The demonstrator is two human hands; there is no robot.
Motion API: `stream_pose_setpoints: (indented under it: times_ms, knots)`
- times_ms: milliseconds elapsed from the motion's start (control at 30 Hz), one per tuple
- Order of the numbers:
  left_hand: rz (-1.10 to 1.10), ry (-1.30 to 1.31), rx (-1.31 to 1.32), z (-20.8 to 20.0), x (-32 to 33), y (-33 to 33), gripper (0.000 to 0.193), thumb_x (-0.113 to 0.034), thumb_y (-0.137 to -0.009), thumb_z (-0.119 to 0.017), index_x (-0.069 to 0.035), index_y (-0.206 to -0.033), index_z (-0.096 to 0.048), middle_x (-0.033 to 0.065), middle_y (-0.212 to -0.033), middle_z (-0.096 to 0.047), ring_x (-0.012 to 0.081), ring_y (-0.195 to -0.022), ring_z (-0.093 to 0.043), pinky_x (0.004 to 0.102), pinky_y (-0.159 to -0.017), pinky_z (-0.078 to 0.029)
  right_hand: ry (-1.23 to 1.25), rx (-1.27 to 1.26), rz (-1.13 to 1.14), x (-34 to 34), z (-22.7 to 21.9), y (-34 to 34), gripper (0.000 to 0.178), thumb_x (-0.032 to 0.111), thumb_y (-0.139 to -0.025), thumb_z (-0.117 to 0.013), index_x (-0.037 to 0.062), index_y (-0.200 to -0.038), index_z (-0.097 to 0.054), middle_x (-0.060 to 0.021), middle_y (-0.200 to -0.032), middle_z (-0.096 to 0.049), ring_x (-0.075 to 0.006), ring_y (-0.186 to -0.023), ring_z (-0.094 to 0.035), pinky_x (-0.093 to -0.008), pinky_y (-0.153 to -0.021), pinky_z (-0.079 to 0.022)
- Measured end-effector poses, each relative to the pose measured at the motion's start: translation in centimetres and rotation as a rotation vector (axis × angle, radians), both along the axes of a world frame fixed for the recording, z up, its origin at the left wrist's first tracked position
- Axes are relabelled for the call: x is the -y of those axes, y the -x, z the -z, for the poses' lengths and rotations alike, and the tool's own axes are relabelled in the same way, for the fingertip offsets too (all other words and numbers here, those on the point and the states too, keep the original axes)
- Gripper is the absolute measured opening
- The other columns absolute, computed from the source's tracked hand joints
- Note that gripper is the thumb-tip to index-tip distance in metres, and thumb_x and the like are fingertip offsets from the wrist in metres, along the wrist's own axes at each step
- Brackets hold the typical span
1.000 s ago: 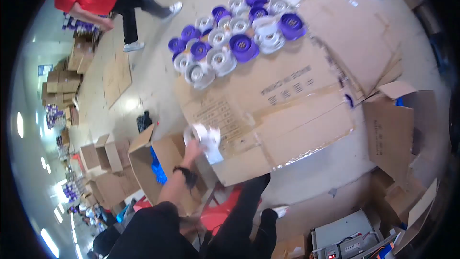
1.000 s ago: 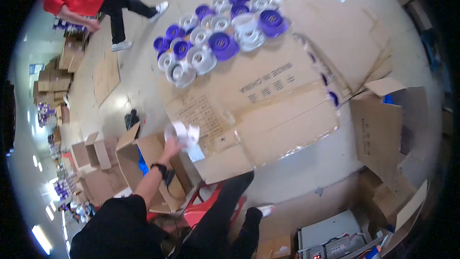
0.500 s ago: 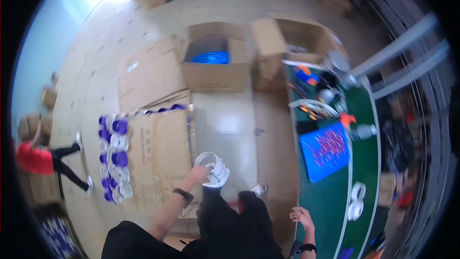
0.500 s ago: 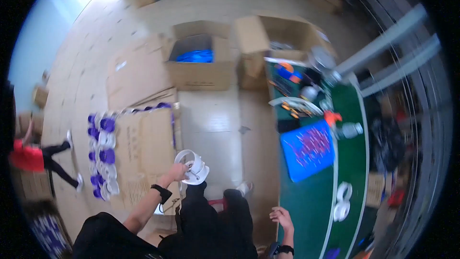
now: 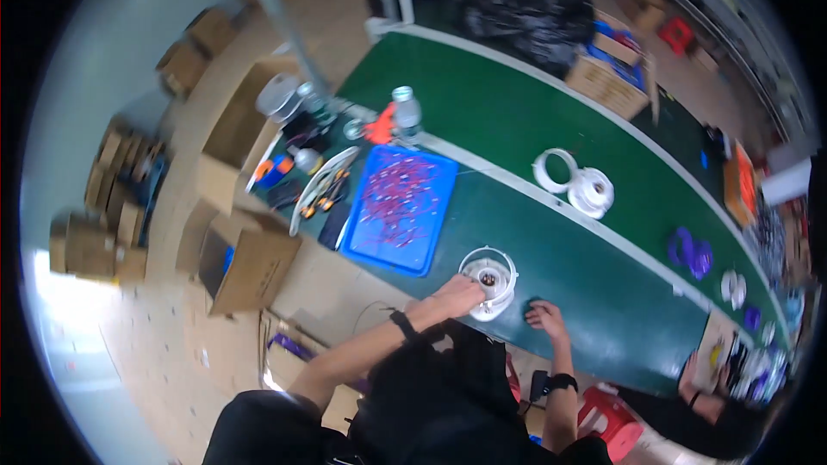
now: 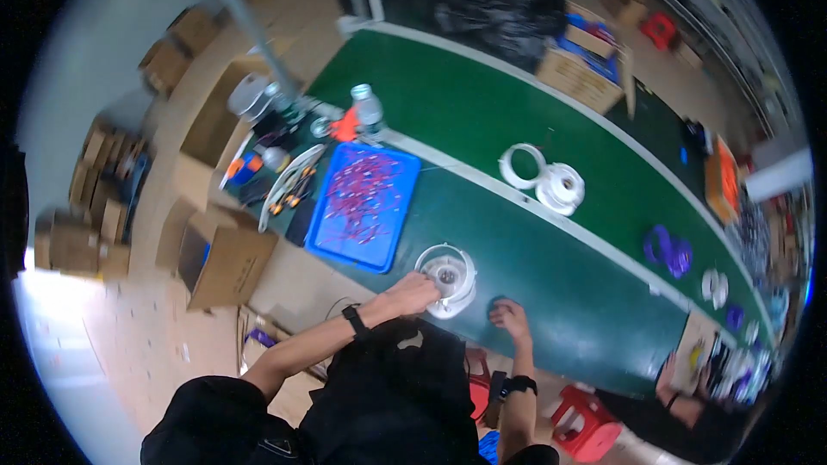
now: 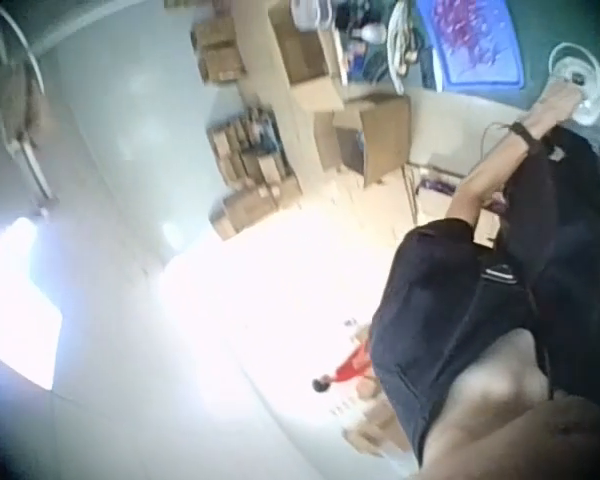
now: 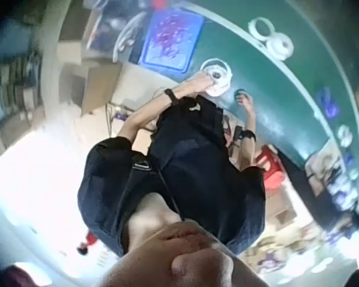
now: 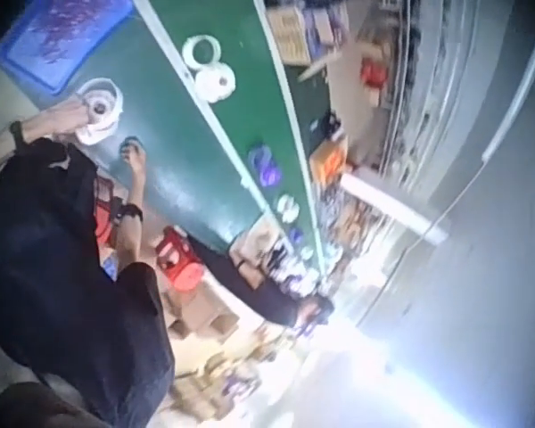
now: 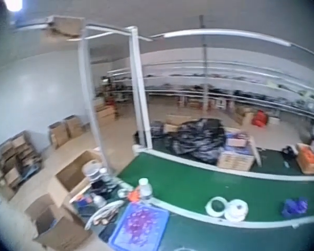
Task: Assembling plastic housings and wiring components for smoke detectors on a factory production line.
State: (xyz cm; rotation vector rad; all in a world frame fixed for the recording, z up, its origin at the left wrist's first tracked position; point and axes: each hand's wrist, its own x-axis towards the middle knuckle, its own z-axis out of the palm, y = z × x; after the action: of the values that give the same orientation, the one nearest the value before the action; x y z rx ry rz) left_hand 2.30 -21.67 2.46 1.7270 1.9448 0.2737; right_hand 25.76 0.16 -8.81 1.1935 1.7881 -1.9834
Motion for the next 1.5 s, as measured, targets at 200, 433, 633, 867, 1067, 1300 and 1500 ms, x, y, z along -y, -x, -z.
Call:
stream_pose_setpoints:
  times_ms: [200, 433, 633, 867, 1067, 1300, 1500]
  knots:
    - [0.122, -0.089, -0.253, 4.4, -7.9, 1.5, 0.007, -0.008, -0.069, -0.063, -0.008, -0.069, -0.070, 0.0130, -0.073, -0.068, 0.0266, -0.074, -0.068, 0.0381, -0.064, -0.054, 0.013, -0.001, 0.041, 3.3, -1.1, 2.7, 0.026, 0.014, -0.092, -0.044, 0.0048, -0.113, -0.057, -0.0107, -0.090, -0.066, -0.0167, -0.074, -0.064, -0.0300, -0.067, -0.053]
    - [-0.074, -0.182, 0.195, 3.3, -4.3, 6.7, 0.012, -0.017, -0.073, -0.062, -0.010, -0.079, -0.069, 0.0126, -0.078, -0.067, 0.0310, -0.075, -0.065, 0.0422, -0.066, -0.052, -0.133, -0.112, -0.015, 5.3, -2.7, 6.6, 0.026, 0.013, -0.092, -0.047, 0.0005, -0.111, -0.059, -0.0098, -0.089, -0.065, -0.0166, -0.074, -0.063, -0.0287, -0.066, -0.051]
    - [-0.084, -0.277, 0.144, 5.5, -2.5, 8.7, 0.014, -0.017, -0.074, -0.063, -0.010, -0.085, -0.069, 0.0088, -0.086, -0.067, 0.0281, -0.084, -0.064, 0.0404, -0.077, -0.049, -0.220, -0.175, -0.039, 4.6, -4.6, 11.6, 0.030, 0.011, -0.090, -0.047, 0.0005, -0.117, -0.055, -0.0099, -0.088, -0.065, -0.0161, -0.073, -0.063, -0.0285, -0.063, -0.051]
    - [-0.053, -0.521, 0.122, 6.9, -1.4, 9.5, 0.012, -0.016, -0.074, -0.061, -0.010, -0.083, -0.067, 0.0059, -0.084, -0.065, 0.0230, -0.092, -0.058, 0.0389, -0.097, -0.038, -0.247, -0.148, -0.141, 3.1, -3.0, 14.3, 0.037, 0.009, -0.089, -0.049, 0.0097, -0.126, -0.049, -0.0080, -0.085, -0.066, -0.0151, -0.069, -0.063, -0.0282, -0.059, -0.050]
    - [-0.152, -0.143, 0.099, 8.1, -1.8, 8.7, 0.022, -0.019, -0.076, -0.063, -0.005, -0.092, -0.062, 0.0167, -0.087, -0.063, 0.0346, -0.087, -0.062, 0.0450, -0.074, -0.050, -0.298, -0.117, -0.378, 1.1, -1.6, 14.7, 0.028, 0.009, -0.085, -0.058, 0.0079, -0.113, -0.054, -0.0069, -0.078, -0.066, -0.0132, -0.065, -0.062, -0.0274, -0.057, -0.048]
    - [-0.270, -0.173, 0.240, 8.5, -0.8, 8.0, 0.022, -0.026, -0.081, -0.063, -0.006, -0.088, -0.063, 0.0176, -0.082, -0.064, 0.0365, -0.079, -0.062, 0.0476, -0.069, -0.048, -0.769, -0.095, -0.539, 3.1, -2.3, 15.1, 0.022, 0.011, -0.080, -0.068, 0.0023, -0.097, -0.058, -0.0134, -0.073, -0.067, -0.0250, -0.068, -0.067, -0.0356, -0.063, -0.052]
    - [-0.410, -0.190, 0.363, 6.1, 1.3, 10.2, 0.023, -0.028, -0.080, -0.064, -0.005, -0.084, -0.064, 0.0191, -0.076, -0.063, 0.0381, -0.075, -0.061, 0.0490, -0.064, -0.045, -0.750, -0.193, -0.264, 3.6, -2.2, 14.6, 0.023, 0.012, -0.080, -0.070, -0.0015, -0.096, -0.059, -0.0148, -0.076, -0.068, -0.0215, -0.070, -0.069, -0.0317, -0.059, -0.053]
